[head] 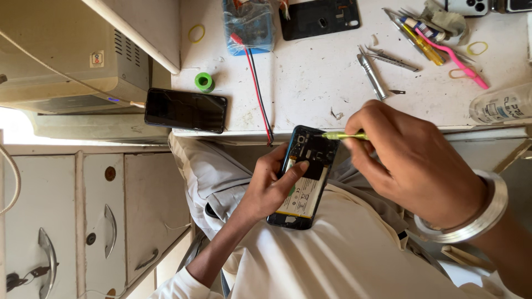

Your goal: The person pries open the back cover of a smartphone on a workbench and works on its internal battery, using a small handheld tool to pry and manipulate components inside the phone. They lift and reposition the phone repeatedly while continuing to work on the battery area with the tool.

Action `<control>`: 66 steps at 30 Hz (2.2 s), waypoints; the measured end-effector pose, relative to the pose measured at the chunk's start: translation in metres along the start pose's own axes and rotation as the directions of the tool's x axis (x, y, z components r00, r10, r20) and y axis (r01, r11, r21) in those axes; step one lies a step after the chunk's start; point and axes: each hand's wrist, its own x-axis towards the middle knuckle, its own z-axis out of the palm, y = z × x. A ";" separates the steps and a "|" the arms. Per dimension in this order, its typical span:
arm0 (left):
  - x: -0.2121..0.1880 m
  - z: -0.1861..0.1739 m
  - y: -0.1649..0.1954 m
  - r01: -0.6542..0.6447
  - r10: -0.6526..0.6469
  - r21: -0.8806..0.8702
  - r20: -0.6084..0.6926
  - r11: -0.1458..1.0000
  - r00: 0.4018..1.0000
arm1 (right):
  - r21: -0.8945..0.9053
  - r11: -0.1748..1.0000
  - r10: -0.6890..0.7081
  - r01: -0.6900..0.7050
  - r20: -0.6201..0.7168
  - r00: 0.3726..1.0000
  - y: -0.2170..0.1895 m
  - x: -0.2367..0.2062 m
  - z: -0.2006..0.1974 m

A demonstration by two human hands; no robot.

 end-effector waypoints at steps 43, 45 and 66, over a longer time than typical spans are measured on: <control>-0.001 0.005 0.002 -0.029 0.032 0.116 -0.025 0.993 0.999 | -0.071 0.995 0.064 -0.070 -0.081 0.995 0.009 -0.016 0.015; -0.001 0.005 -0.001 -0.021 0.024 0.136 -0.024 0.991 0.999 | -0.056 0.998 0.038 -0.041 -0.055 0.998 0.009 -0.015 0.012; 0.000 0.009 0.004 -0.026 0.031 0.165 -0.028 0.986 0.999 | 0.064 0.997 -0.039 0.045 -0.093 0.995 0.027 -0.013 0.019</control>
